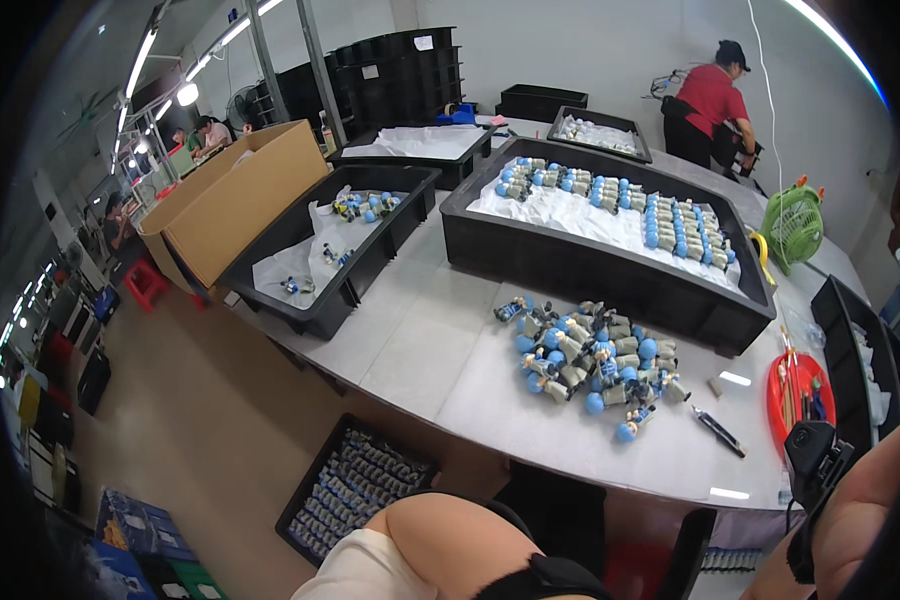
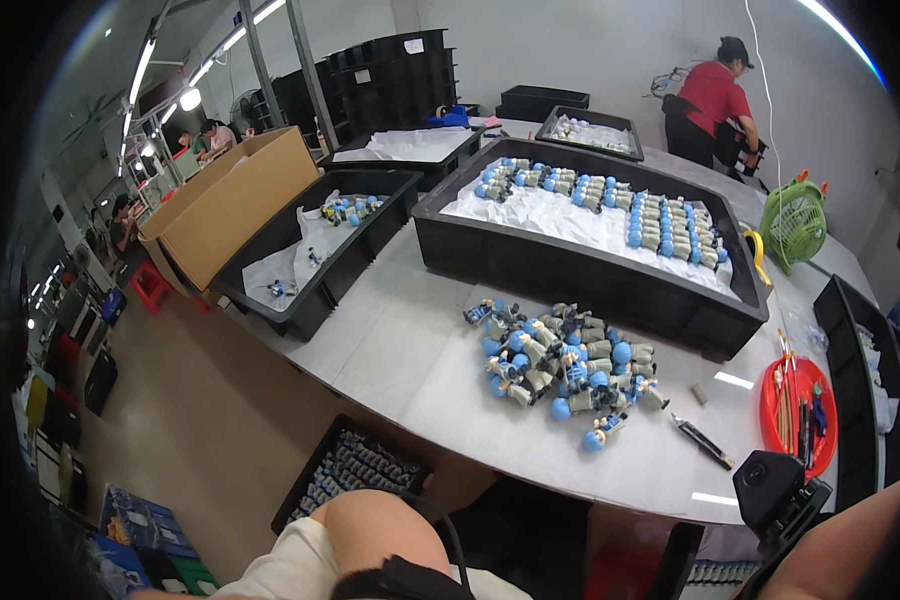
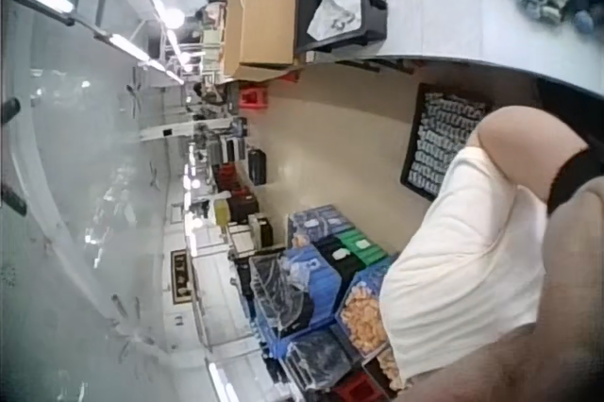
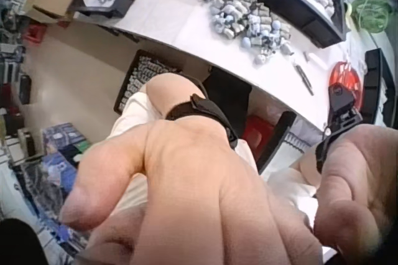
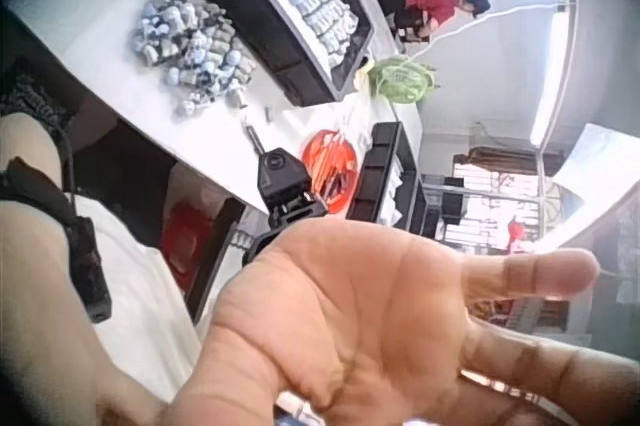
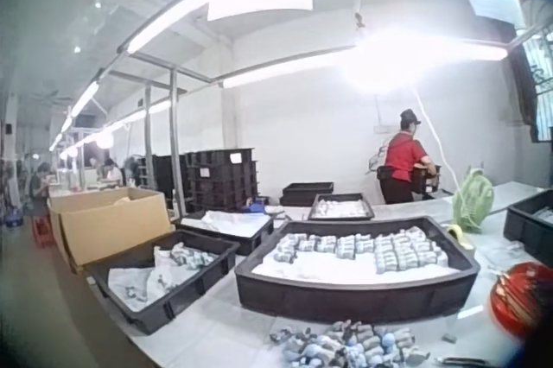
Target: Inspecting small manufactured components and arranging them into organized rows in a shipping tray.
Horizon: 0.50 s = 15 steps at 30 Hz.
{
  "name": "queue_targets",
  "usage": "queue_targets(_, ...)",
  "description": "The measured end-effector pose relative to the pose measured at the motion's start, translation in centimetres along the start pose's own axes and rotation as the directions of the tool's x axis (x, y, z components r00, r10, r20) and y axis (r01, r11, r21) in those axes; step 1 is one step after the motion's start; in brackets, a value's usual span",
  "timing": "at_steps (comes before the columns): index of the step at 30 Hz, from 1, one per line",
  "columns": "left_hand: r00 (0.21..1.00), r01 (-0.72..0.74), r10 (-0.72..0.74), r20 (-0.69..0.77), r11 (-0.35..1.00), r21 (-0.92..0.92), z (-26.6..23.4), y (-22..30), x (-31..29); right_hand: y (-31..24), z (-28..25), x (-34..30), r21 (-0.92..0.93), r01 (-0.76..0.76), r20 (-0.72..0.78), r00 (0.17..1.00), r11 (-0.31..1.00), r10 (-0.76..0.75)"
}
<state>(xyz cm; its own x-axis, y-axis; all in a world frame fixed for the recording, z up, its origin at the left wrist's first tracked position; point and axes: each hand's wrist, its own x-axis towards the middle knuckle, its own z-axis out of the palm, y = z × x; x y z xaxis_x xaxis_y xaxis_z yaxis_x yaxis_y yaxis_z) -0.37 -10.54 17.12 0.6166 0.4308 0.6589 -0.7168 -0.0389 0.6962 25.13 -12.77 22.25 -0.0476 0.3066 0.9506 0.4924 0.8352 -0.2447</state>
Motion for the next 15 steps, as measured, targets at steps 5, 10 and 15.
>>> queue_targets(5, 0.997, 0.063, -0.061, 0.045, 0.997, -0.041, -0.2, -0.5, 0.5, -0.4, -0.1, 0.3, -0.016, 0.007, -0.002, 1.000, 1.000, -0.007)
queue_targets(10, 0.989, 0.112, -0.074, 0.124, 0.936, -0.333, 0.0, -0.7, 0.7, -0.6, 0.1, 0.8, -0.030, 0.007, -0.006, 1.000, 1.000, -0.007)
queue_targets(15, 0.979, 0.185, -0.131, 0.155, 0.893, -0.410, 0.4, -1.1, 1.3, -1.1, -0.3, 1.1, -0.040, 0.014, -0.015, 1.000, 0.999, -0.015)
